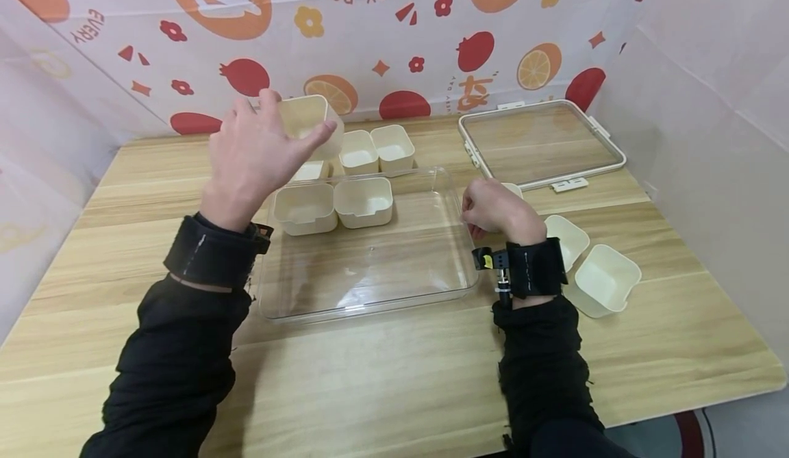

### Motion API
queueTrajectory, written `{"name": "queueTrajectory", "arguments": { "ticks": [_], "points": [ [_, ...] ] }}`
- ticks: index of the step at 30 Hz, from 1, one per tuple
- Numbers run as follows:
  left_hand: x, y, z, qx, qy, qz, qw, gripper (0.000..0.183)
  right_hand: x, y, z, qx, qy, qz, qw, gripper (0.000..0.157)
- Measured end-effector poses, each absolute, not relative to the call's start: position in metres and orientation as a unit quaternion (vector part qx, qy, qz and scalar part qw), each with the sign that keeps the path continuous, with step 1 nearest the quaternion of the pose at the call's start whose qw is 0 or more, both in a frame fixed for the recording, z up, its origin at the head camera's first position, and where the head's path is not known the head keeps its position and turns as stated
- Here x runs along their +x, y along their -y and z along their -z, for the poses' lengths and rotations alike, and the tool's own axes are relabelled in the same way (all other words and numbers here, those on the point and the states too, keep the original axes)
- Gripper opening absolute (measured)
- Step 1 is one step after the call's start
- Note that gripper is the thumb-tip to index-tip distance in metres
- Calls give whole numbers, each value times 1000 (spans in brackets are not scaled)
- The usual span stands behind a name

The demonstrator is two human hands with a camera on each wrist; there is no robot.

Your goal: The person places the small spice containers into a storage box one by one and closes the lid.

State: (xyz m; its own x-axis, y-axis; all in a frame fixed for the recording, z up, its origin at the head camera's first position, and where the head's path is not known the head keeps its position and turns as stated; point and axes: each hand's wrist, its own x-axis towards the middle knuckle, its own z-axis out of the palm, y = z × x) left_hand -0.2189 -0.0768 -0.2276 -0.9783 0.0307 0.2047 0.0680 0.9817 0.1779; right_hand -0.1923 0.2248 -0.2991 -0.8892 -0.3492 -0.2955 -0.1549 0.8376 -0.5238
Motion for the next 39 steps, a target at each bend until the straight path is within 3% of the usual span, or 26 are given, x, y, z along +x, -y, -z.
{"name": "queueTrajectory", "arguments": {
  "ticks": [16,23,39],
  "points": [
    [-213,59,229,-55,987,80,130,103,-193,-224,300,-137,-939,251,190,9],
    [-211,50,229,-64,989,70,115,110,-192,-224,299,-134,-940,249,191,9],
    [-211,14,242,-112,988,64,88,100,-193,-225,300,-132,-940,249,193,9]
  ]
}}
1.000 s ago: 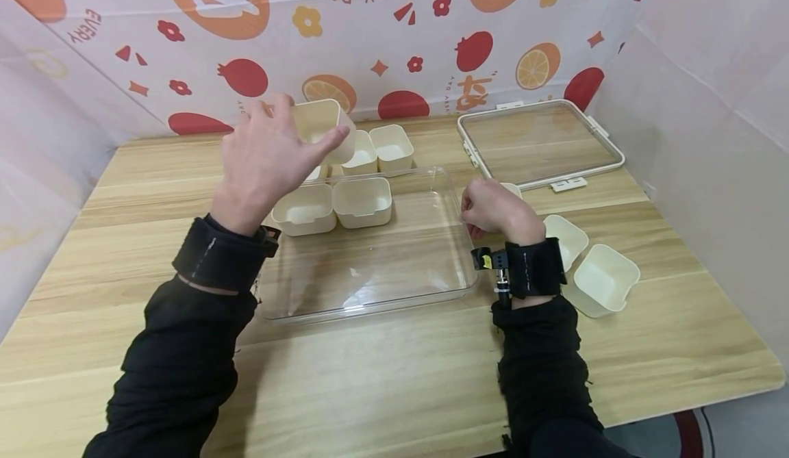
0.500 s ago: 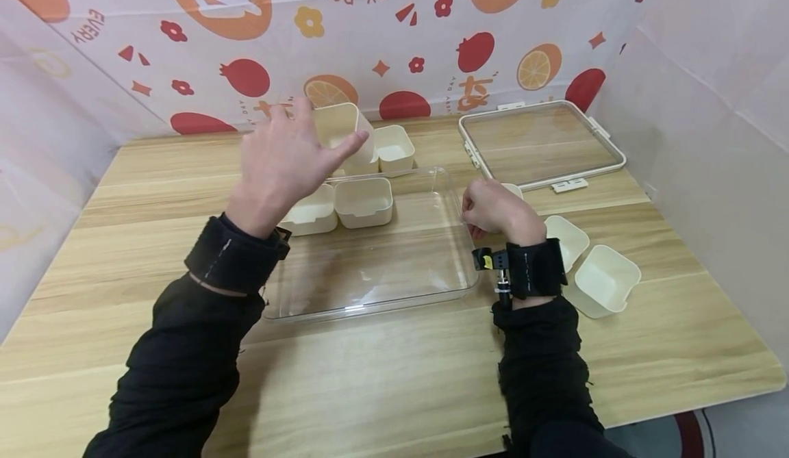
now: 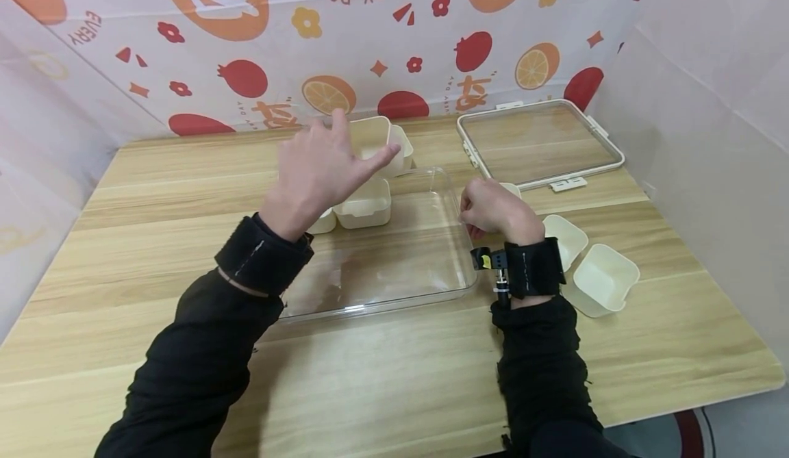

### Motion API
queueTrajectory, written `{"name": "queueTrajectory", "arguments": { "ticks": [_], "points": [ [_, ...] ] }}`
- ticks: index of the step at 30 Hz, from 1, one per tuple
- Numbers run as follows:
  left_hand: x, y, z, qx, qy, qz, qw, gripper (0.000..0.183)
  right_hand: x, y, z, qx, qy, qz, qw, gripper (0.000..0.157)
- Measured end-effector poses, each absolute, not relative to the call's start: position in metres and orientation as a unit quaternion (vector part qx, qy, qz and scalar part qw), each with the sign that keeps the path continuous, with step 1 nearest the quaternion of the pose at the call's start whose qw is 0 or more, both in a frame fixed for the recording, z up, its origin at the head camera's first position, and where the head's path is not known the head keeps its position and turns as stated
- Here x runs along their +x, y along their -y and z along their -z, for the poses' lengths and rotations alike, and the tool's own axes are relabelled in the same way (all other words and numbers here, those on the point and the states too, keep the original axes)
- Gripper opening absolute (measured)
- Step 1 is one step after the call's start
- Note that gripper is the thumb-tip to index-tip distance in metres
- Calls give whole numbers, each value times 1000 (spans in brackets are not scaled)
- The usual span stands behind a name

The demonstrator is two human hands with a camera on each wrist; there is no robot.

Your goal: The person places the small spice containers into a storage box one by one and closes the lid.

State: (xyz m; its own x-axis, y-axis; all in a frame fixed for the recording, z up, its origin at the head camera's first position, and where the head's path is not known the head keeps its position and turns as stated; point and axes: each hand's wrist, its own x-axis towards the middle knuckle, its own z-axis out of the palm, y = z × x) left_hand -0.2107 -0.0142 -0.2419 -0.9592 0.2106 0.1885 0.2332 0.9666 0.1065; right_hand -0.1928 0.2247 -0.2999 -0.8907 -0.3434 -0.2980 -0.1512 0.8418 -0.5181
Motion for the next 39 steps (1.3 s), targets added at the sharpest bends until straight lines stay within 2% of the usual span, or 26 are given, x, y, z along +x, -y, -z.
{"name": "queueTrajectory", "arguments": {
  "ticks": [9,19,39],
  "points": [
    [-210,-2,251,-142,983,53,101,93,-193,-225,301,-125,-936,263,197,8],
    [-210,-19,259,-163,982,75,68,89,-193,-226,299,-122,-937,260,199,9],
    [-220,-48,274,-187,981,5,59,83,-195,-225,299,-122,-942,242,199,9]
  ]
}}
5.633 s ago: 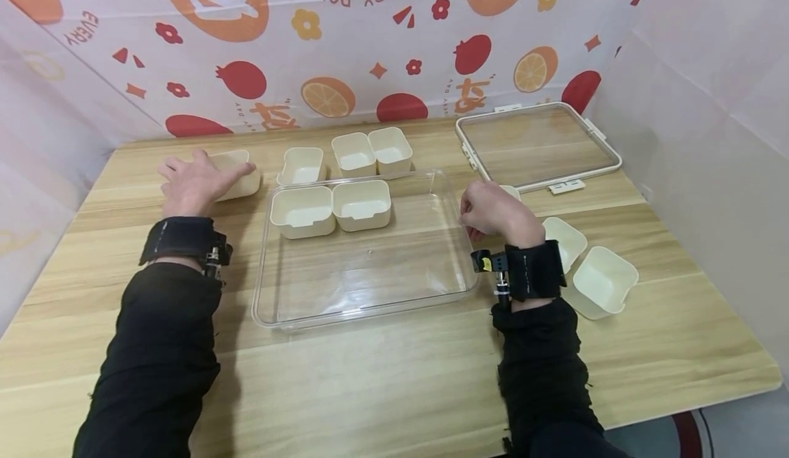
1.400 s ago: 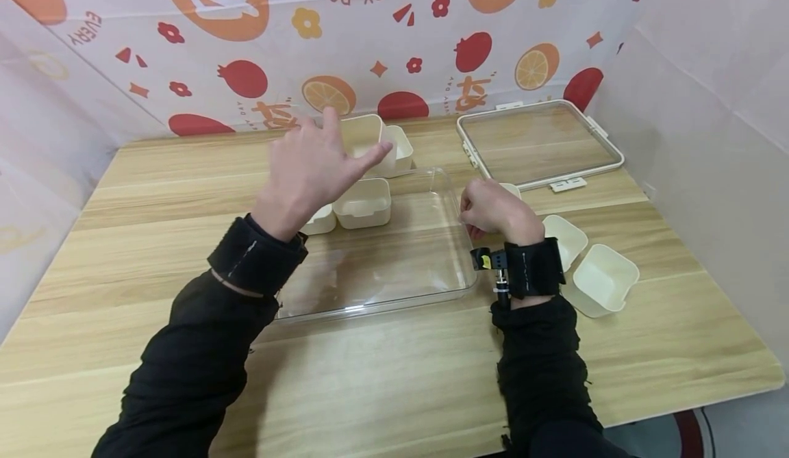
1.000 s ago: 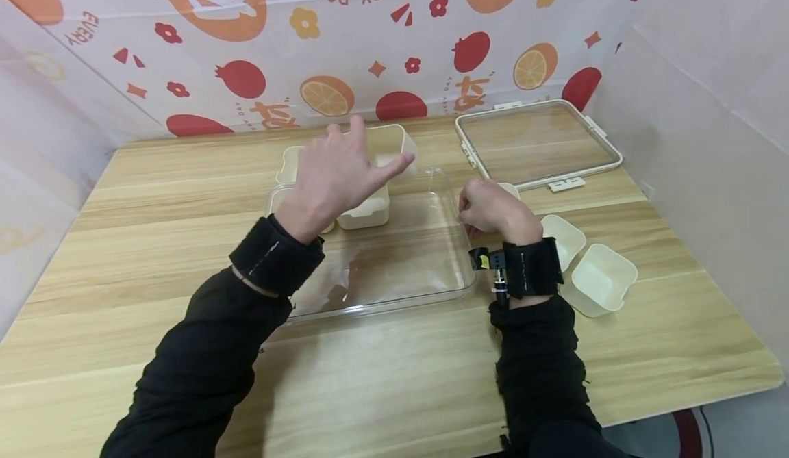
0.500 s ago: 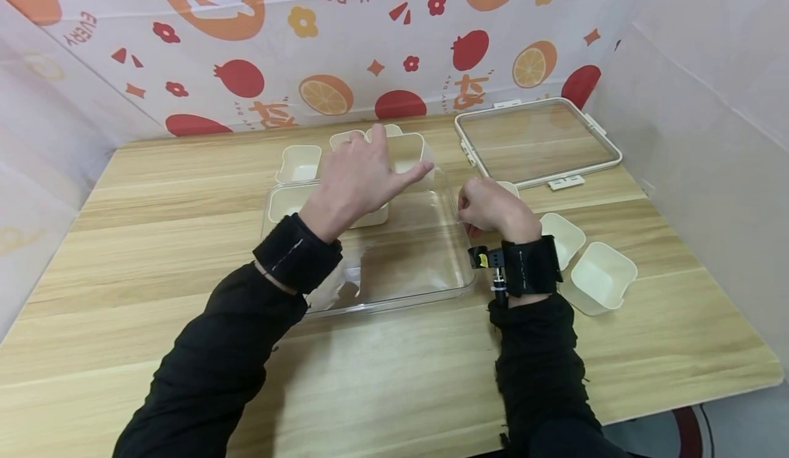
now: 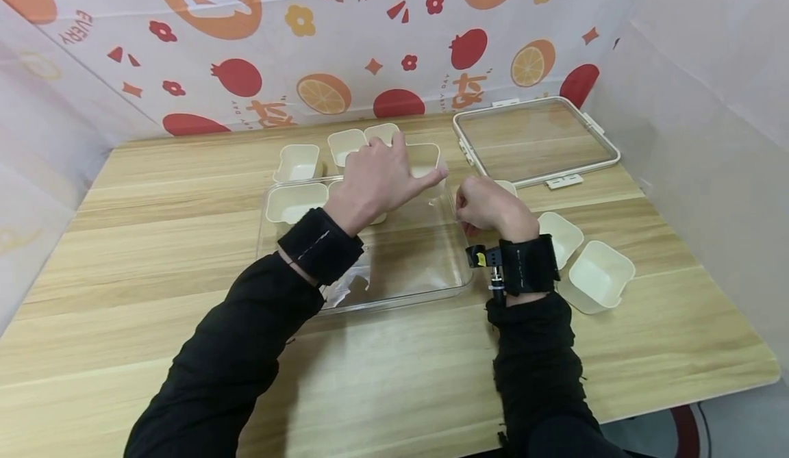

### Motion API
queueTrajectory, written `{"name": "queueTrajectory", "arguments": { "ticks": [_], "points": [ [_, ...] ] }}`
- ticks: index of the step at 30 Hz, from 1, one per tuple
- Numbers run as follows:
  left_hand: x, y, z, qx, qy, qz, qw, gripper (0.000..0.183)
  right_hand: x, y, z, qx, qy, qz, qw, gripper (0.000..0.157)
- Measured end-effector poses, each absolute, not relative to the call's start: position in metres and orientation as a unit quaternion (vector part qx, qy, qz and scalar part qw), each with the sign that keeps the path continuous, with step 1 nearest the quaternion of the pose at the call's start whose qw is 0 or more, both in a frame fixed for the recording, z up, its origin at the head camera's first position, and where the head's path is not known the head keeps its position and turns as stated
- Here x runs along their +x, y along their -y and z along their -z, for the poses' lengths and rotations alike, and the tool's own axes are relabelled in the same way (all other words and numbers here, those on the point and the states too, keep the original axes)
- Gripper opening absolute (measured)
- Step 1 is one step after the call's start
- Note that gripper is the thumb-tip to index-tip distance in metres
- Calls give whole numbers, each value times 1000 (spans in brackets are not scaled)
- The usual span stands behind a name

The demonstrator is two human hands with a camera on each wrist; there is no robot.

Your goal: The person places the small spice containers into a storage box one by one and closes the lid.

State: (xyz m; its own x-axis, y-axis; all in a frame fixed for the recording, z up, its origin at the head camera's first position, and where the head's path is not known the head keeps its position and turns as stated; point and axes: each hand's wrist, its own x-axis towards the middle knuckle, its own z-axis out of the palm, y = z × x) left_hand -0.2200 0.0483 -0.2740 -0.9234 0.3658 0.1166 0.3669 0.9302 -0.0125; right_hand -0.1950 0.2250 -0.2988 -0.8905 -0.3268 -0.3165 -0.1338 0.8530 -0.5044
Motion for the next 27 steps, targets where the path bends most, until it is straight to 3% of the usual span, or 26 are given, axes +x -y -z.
{"name": "queueTrajectory", "arguments": {
  "ticks": [27],
  "points": [
    [-226,-72,294,-152,984,-88,31,84,-197,-226,301,-121,-943,236,199,11]
  ]
}}
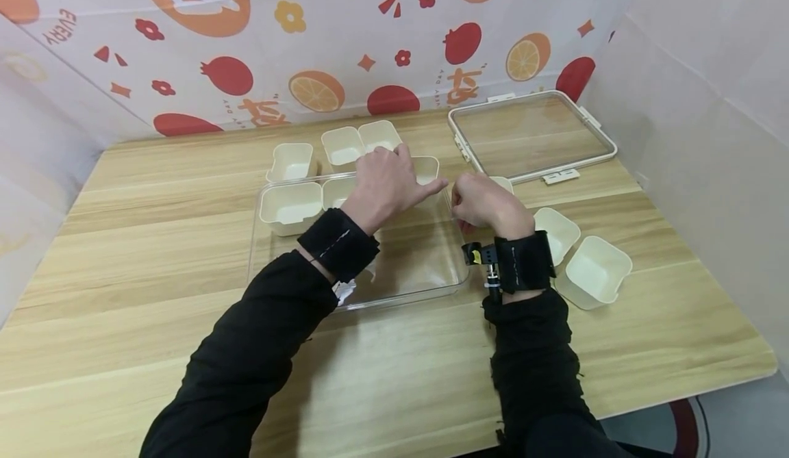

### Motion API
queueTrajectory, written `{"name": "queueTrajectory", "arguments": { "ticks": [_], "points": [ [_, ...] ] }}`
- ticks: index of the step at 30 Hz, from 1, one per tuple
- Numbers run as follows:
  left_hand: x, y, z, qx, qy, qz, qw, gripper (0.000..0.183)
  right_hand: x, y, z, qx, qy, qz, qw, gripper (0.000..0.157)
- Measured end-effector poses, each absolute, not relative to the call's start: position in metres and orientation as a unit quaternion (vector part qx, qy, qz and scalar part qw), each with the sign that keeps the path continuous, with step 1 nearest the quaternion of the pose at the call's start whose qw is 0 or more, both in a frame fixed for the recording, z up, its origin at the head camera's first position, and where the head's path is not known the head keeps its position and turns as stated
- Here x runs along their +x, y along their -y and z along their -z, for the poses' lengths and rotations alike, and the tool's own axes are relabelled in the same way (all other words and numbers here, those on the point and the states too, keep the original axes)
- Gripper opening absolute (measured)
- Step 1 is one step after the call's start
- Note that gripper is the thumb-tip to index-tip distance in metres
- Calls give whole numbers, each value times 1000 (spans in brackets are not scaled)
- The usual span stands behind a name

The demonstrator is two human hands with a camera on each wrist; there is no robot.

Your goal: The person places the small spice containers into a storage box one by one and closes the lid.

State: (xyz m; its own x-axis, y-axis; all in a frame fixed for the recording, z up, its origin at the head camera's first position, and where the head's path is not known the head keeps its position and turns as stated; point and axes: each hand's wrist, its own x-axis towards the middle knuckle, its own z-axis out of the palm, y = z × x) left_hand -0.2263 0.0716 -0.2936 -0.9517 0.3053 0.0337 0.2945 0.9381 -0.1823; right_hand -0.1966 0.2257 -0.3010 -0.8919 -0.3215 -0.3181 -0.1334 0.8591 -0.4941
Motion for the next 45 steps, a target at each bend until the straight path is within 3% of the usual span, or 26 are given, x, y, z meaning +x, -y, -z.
{"name": "queueTrajectory", "arguments": {
  "ticks": [13,28,33,39,45],
  "points": [
    [-229,-80,303,-140,980,-140,11,72,-197,-226,303,-120,-942,242,199,11],
    [-224,-81,306,-173,966,-183,-58,80,-197,-226,301,-120,-942,244,195,11],
    [-224,-77,301,-195,960,-176,-96,64,-198,-226,300,-127,-944,234,192,11],
    [-228,-74,300,-248,952,-165,-66,31,-197,-227,300,-127,-945,233,193,11],
    [-230,-74,301,-255,953,-155,-45,24,-196,-227,298,-130,-944,232,193,11]
  ]
}}
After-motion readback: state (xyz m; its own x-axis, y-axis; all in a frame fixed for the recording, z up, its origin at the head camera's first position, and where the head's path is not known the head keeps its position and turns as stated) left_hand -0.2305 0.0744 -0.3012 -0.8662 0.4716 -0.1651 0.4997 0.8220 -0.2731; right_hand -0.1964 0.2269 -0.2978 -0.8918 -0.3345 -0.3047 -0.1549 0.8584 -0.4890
